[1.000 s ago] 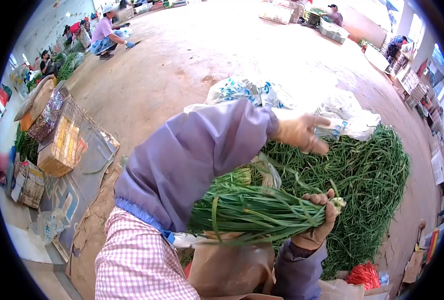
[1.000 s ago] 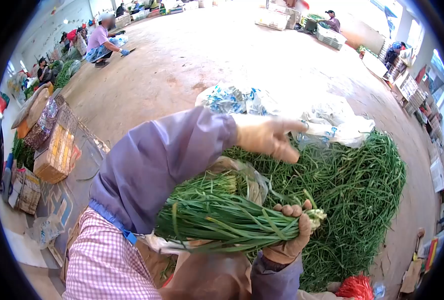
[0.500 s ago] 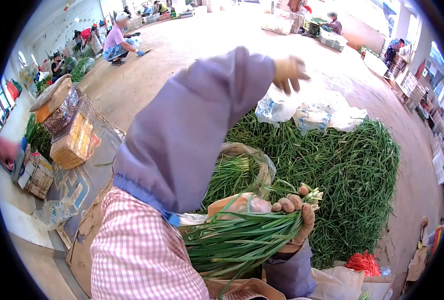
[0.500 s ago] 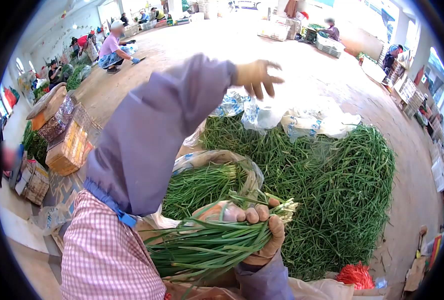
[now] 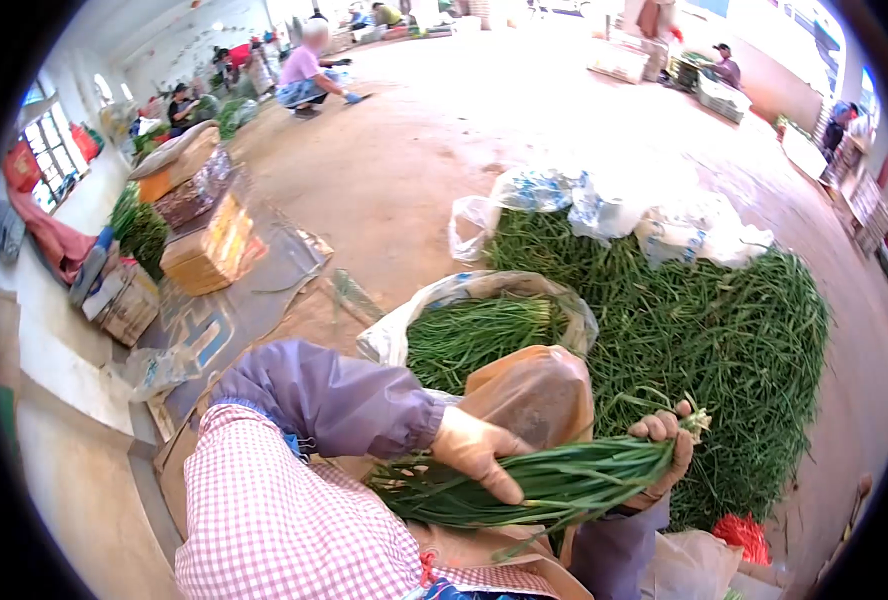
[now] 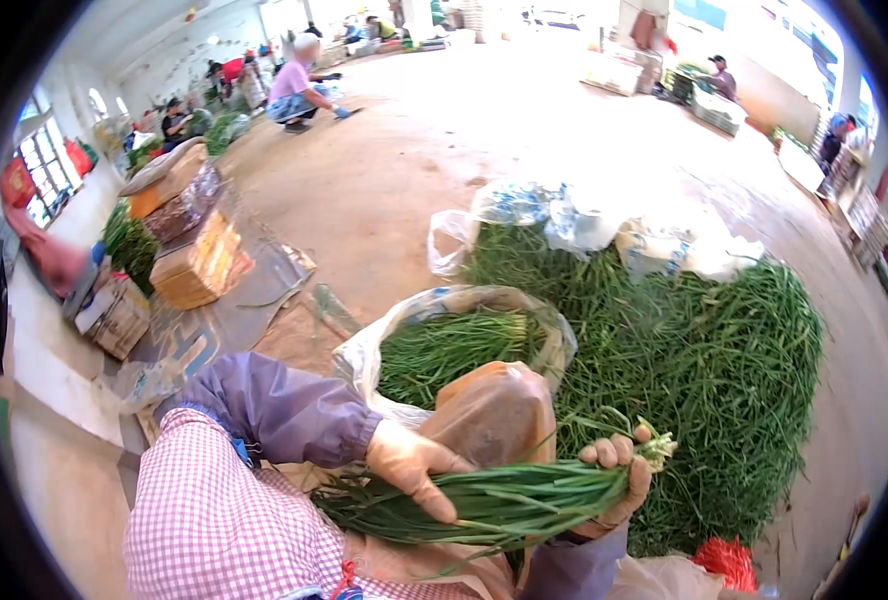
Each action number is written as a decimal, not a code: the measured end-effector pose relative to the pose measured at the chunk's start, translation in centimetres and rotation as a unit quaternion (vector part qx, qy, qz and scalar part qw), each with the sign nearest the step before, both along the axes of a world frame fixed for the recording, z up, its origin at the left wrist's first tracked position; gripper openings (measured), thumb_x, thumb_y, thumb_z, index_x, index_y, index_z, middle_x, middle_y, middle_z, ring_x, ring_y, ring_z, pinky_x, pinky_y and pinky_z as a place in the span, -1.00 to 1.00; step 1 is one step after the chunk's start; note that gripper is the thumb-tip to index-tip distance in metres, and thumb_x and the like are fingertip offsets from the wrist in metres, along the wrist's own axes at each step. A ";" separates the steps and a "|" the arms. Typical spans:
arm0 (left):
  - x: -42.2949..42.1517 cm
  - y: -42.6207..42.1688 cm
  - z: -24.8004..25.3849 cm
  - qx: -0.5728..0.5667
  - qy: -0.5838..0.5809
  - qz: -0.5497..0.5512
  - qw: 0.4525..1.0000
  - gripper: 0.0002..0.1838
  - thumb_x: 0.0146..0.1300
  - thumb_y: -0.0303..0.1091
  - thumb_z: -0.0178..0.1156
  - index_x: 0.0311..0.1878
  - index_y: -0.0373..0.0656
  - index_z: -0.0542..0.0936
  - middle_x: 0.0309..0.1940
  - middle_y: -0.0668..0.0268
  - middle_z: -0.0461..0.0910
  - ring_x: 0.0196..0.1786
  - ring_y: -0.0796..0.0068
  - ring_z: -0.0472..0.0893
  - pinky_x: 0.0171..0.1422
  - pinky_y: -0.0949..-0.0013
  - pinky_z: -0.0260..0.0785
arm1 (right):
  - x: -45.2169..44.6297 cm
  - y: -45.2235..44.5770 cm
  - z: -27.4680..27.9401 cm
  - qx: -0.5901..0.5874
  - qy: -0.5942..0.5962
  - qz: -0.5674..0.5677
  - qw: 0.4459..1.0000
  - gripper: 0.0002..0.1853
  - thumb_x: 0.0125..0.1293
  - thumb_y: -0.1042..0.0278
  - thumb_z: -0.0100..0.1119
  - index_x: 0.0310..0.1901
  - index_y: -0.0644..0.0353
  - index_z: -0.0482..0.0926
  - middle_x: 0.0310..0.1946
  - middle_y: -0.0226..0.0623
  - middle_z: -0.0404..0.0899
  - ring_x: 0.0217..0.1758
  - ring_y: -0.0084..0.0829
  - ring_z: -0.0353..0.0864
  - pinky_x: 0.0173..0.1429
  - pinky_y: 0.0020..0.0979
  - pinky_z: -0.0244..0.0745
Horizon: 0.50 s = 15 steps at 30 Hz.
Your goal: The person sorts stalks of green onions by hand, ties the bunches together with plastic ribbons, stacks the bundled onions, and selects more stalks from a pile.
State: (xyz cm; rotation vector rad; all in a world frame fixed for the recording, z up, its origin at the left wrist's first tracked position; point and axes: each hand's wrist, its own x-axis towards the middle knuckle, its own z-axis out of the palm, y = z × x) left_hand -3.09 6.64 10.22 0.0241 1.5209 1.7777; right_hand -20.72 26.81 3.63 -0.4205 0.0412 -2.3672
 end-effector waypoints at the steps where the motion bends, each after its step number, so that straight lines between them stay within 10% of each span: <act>1: 1.4 -0.2 1.6 -0.056 -0.032 -0.009 0.998 -0.27 0.33 -0.06 0.29 0.44 -0.22 0.28 0.25 0.24 0.50 0.25 0.50 0.45 0.35 0.37 0.32 | 0.0 0.3 -0.5 -0.001 0.015 0.002 1.000 -0.59 0.45 0.33 0.03 0.27 0.11 0.26 -0.33 -0.41 0.36 -0.14 -0.39 0.52 0.17 -0.15 0.54; 6: 5.0 -3.7 -1.0 -0.147 -0.010 -0.121 0.982 -0.42 0.36 -0.09 0.25 0.31 -0.24 0.43 0.08 0.23 0.63 0.09 0.53 0.54 0.21 0.35 0.40 | -0.3 0.9 -1.7 0.036 0.054 0.024 0.998 -0.60 0.46 0.34 0.02 0.28 0.09 0.27 -0.29 -0.42 0.36 -0.14 -0.41 0.46 0.15 -0.17 0.47; 10: 0.2 -6.5 5.5 -0.466 0.116 -0.113 0.870 -0.32 0.26 -0.02 0.30 0.40 -0.01 0.35 0.02 0.14 0.66 0.02 0.28 0.66 0.11 0.27 0.50 | -0.4 1.3 -2.1 0.068 0.052 0.039 0.996 -0.59 0.45 0.30 0.02 0.29 0.04 0.26 -0.30 -0.46 0.32 -0.14 -0.45 0.42 0.14 -0.17 0.43; 13: -7.8 -12.0 8.1 -0.595 0.330 0.051 0.731 -0.18 0.24 -0.07 0.33 0.51 0.03 0.18 -0.03 0.17 0.69 -0.10 0.33 0.71 0.04 0.30 0.57 | 0.0 1.1 -2.4 0.087 0.026 0.047 0.995 -0.56 0.37 0.28 0.13 0.25 0.02 0.35 -0.27 -0.39 0.41 -0.19 -0.39 0.49 0.07 -0.14 0.52; 15: -14.4 -14.0 13.7 -0.444 0.263 0.251 0.819 -0.08 0.32 -0.20 0.26 0.56 -0.11 -0.09 -0.01 0.07 0.67 -0.31 0.26 0.73 -0.31 0.27 0.61 | 0.3 0.7 -2.4 0.083 0.014 0.057 0.995 -0.55 0.36 0.28 0.16 0.26 0.04 0.35 -0.26 -0.39 0.43 -0.18 -0.38 0.50 0.08 -0.12 0.51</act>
